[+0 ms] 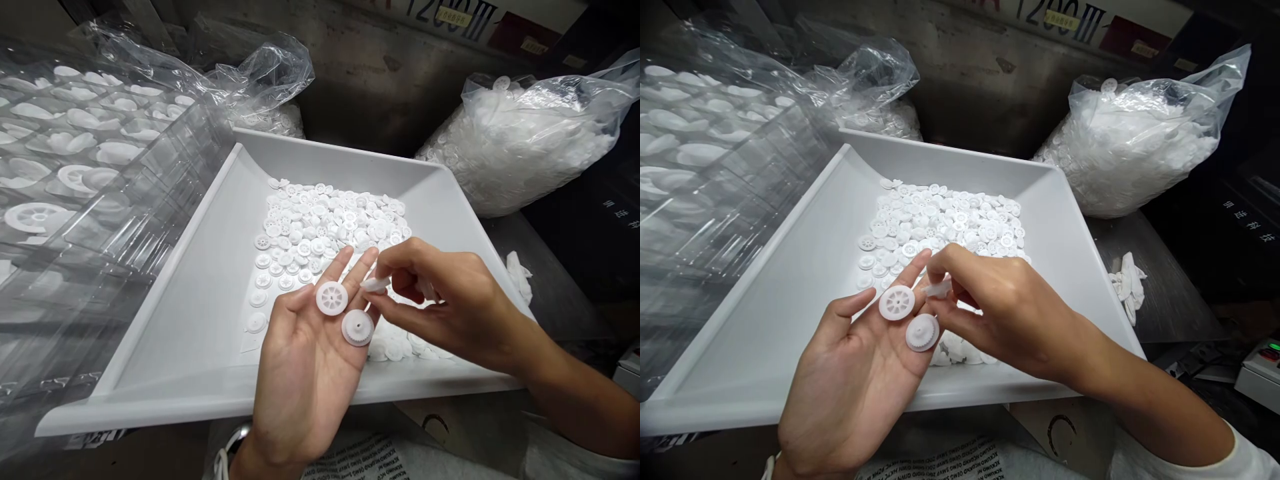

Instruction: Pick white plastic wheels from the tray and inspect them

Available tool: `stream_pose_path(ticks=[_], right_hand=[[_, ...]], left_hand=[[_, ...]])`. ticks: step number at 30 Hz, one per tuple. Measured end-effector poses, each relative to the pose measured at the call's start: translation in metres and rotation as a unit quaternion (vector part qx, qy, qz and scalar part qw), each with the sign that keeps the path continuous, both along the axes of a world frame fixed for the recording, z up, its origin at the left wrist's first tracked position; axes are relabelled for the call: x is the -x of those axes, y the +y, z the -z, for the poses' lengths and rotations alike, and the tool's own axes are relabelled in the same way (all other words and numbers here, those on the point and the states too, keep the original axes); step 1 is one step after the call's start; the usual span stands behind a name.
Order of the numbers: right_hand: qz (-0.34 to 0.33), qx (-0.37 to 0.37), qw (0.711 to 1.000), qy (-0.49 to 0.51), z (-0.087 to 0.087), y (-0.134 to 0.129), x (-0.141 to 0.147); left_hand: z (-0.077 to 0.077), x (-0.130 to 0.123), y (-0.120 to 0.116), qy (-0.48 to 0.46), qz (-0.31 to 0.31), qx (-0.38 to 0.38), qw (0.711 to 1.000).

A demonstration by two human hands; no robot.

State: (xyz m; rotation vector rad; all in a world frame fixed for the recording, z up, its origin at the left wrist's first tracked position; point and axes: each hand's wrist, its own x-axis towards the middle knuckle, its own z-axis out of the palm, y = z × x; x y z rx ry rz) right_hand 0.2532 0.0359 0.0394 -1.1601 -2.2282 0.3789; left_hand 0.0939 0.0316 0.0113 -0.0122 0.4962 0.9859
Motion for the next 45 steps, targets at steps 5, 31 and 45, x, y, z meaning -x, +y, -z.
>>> stream_pose_path(ticks=[5, 31, 45], right_hand=[[-0.031, -0.009, 0.999, 0.017, 0.005, 0.006, 0.000], [-0.033, -0.091, 0.994, -0.053, 0.006, 0.009, -0.006], [-0.088, -0.043, 0.985, -0.139, 0.008, 0.000, 0.001]], left_hand=[[-0.001, 0.000, 0.002, -0.020, 0.014, -0.012, 1.000], [0.000, 0.003, 0.004, -0.063, 0.022, 0.010, 0.998], [-0.001, 0.003, 0.005, 0.004, 0.024, 0.023, 0.999]])
